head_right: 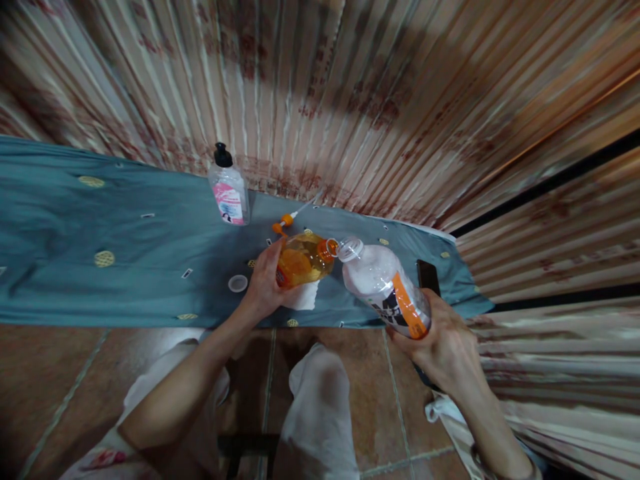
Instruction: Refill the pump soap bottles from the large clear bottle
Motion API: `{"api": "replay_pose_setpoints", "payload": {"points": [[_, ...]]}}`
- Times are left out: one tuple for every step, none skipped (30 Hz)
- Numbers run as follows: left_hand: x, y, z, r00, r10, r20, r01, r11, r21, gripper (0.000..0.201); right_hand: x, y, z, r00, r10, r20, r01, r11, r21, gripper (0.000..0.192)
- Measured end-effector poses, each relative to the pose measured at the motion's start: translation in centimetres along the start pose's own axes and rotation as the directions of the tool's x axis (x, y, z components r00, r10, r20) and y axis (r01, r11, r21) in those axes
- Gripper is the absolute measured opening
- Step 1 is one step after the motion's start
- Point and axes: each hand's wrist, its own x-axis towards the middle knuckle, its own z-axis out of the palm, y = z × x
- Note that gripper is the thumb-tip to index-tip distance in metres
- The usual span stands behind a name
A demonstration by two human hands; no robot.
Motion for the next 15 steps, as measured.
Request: {"api": "replay_pose_setpoints", "payload": {"points": [[0.0,0.04,-0.03,1.0,-0.003,0.004,0.003,1.0,-0.003,0.096,0.03,-0.01,-0.02,1.0,-0.002,0.002,0.002,1.0,0.002,0.058],[0.01,0.07,-0.05,1.0,-0.006,0.008,0.006,1.0,-0.005,0.096,0.04,0.0,-0.03,1.0,-0.006,0.001,0.006,1.0,0.002,0.056],[0.01,0.1,-0.06,1.0,-0.01,0.011,0.01,1.0,-0.006,0.096,0.05,0.03,-0.03,1.0,-0.011,0.001,0.011,1.0,0.001,0.055],[0.02,0.13,-0.08,1.0,-0.014,0.014,0.014,1.0,-0.006,0.095,0.04,0.06,-0.03,1.0,-0.015,0.001,0.015,1.0,-0.001,0.055],[0.03,0.16,-0.09,1.0,-0.018,0.016,0.018,1.0,-0.007,0.094,0.04,0.1,-0.03,1.0,-0.016,0.001,0.016,1.0,-0.006,0.056],[0.05,0.18,-0.11,1.0,-0.02,0.016,0.02,1.0,-0.009,0.093,0.03,0.12,-0.05,1.0,-0.013,0.003,0.013,1.0,-0.01,0.058],[0.06,0.21,-0.12,1.0,-0.021,0.017,0.021,1.0,-0.01,0.093,0.03,0.14,-0.09,1.0,-0.007,0.008,0.008,1.0,-0.012,0.059],[0.08,0.23,-0.14,1.0,-0.022,0.017,0.023,1.0,-0.012,0.093,0.03,0.15,-0.14,1.0,-0.004,0.016,0.004,1.0,-0.012,0.059],[0.1,0.26,-0.16,1.0,-0.024,0.017,0.024,1.0,-0.014,0.093,0.04,0.15,-0.21,1.0,-0.005,0.024,0.005,1.0,-0.009,0.058],[0.12,0.28,-0.17,1.0,-0.025,0.018,0.025,1.0,-0.014,0.093,0.06,0.15,-0.29,1.0,-0.008,0.026,0.008,1.0,-0.006,0.058],[0.13,0.3,-0.19,0.999,-0.026,0.02,0.027,1.0,-0.014,0.092,0.08,0.15,-0.36,1.0,-0.013,0.025,0.013,1.0,-0.004,0.057],[0.14,0.31,-0.21,0.999,-0.027,0.022,0.027,1.0,-0.013,0.092,0.09,0.16,-0.42,1.0,-0.018,0.022,0.018,1.0,-0.003,0.057],[0.15,0.31,-0.22,0.999,-0.027,0.023,0.027,1.0,-0.012,0.093,0.09,0.18,-0.46,1.0,-0.021,0.019,0.021,1.0,-0.006,0.058],[0.15,0.31,-0.22,0.999,-0.026,0.024,0.027,1.0,-0.011,0.093,0.09,0.22,-0.47,1.0,-0.022,0.016,0.022,1.0,-0.01,0.059],[0.15,0.3,-0.22,0.999,-0.025,0.024,0.026,1.0,-0.01,0.094,0.08,0.26,-0.46,1.0,-0.021,0.011,0.021,1.0,-0.015,0.061]]}}
